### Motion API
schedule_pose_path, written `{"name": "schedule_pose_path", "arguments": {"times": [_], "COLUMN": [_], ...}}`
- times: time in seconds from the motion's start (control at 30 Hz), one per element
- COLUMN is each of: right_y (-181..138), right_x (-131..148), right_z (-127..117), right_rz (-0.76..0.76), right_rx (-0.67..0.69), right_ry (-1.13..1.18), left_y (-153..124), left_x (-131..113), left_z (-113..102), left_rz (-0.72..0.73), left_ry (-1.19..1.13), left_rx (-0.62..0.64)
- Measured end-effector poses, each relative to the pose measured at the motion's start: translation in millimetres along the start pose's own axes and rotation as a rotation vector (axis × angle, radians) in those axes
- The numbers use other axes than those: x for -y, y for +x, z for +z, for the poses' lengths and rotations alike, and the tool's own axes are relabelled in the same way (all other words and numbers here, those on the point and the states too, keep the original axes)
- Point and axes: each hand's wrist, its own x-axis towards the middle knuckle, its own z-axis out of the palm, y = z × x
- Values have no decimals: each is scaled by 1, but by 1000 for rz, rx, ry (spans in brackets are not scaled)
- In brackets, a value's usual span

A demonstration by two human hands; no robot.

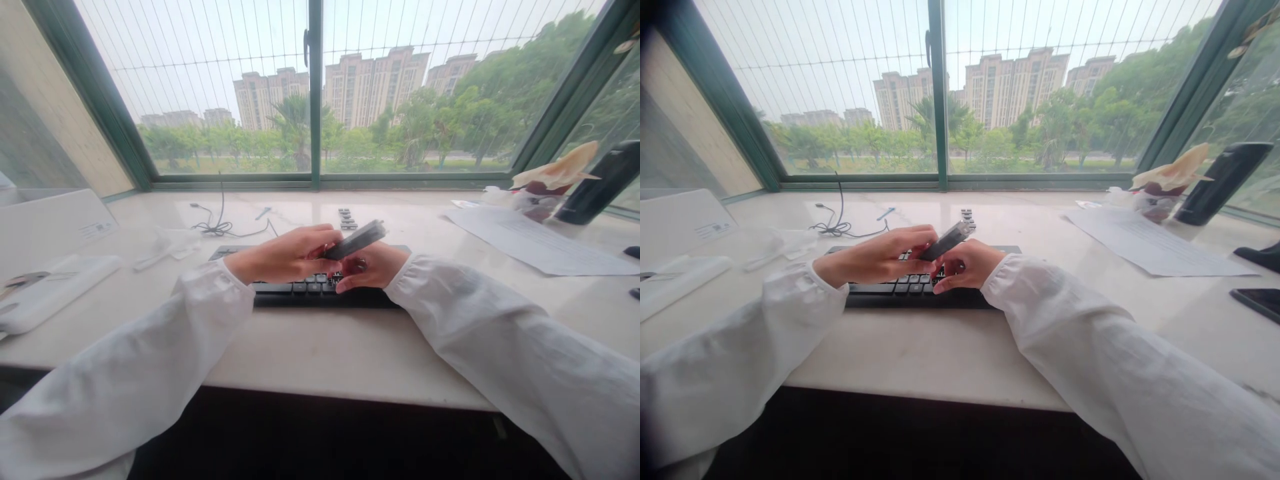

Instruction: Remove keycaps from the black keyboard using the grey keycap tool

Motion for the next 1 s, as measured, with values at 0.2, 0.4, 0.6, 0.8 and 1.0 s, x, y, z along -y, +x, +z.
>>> {"name": "schedule_pose_path", "arguments": {"times": [0.2, 0.4, 0.6, 0.8, 1.0], "right_y": [-1, 1, 2, 2, 4], "right_x": [11, 23, 31, 40, 50], "right_z": [-3, 2, 14, 21, 23], "right_rz": [35, 17, 60, 120, 120], "right_rx": [37, -36, -136, -212, -228], "right_ry": [-27, -29, -36, -170, -271], "left_y": [0, 2, 3, -2, -7], "left_x": [7, 3, 0, 6, 16], "left_z": [6, 11, 13, -5, -17], "left_rz": [-12, -28, -61, -70, -72], "left_ry": [-156, -213, -281, -264, -130], "left_rx": [-69, -150, -166, -83, 113]}}
